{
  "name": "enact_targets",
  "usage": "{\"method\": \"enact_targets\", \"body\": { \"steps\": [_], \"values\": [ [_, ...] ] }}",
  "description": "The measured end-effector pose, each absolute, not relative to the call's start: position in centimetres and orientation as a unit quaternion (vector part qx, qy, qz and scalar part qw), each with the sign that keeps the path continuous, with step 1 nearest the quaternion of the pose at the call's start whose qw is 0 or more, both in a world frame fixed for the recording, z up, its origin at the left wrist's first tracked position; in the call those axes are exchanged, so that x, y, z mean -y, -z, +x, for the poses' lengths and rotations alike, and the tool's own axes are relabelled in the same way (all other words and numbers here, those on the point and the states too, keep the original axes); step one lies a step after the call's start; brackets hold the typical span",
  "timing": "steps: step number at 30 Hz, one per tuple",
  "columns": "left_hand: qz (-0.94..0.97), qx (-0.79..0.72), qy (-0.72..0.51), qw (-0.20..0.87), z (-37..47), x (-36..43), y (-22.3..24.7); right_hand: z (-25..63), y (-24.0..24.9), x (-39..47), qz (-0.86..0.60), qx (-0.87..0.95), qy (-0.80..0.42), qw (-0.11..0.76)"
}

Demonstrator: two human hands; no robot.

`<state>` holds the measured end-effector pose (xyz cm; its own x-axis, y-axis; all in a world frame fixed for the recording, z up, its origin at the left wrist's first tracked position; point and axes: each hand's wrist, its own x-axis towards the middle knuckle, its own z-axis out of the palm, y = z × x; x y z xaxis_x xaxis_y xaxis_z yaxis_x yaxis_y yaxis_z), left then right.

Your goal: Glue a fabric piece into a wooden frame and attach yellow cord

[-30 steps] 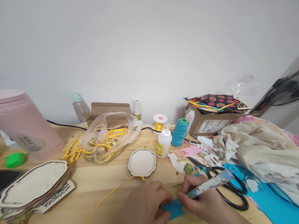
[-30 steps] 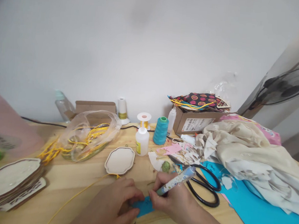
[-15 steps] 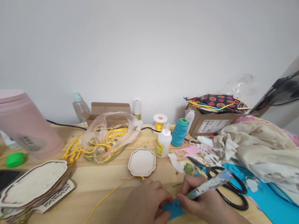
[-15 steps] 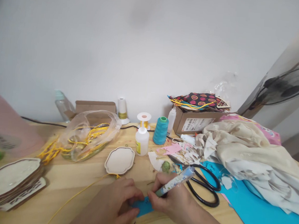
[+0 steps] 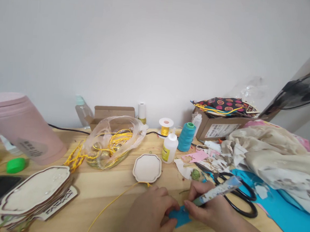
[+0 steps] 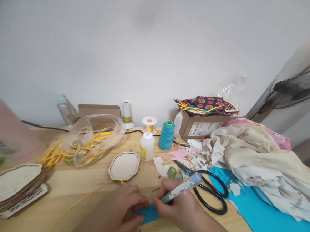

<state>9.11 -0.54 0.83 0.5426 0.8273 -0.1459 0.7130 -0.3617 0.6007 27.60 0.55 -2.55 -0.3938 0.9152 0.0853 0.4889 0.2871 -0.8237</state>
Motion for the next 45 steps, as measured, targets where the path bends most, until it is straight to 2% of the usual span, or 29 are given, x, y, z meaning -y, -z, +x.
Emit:
{"method": "enact_targets", "body": {
  "steps": [11,18,45],
  "values": [
    [0.817,-0.472,-0.088,0.320,9.24,0.67,-0.96,27.62,1.94,-0.65,-0.494,0.704,-0.419,0.291],
    [0.820,-0.470,-0.089,0.315,9.32,0.37,-1.05,27.73,2.09,-0.48,-0.474,0.749,-0.367,0.282],
    [0.817,-0.471,-0.093,0.319,9.19,0.60,-0.84,27.58,2.14,-0.68,-0.467,0.765,-0.348,0.276]
  ]
}}
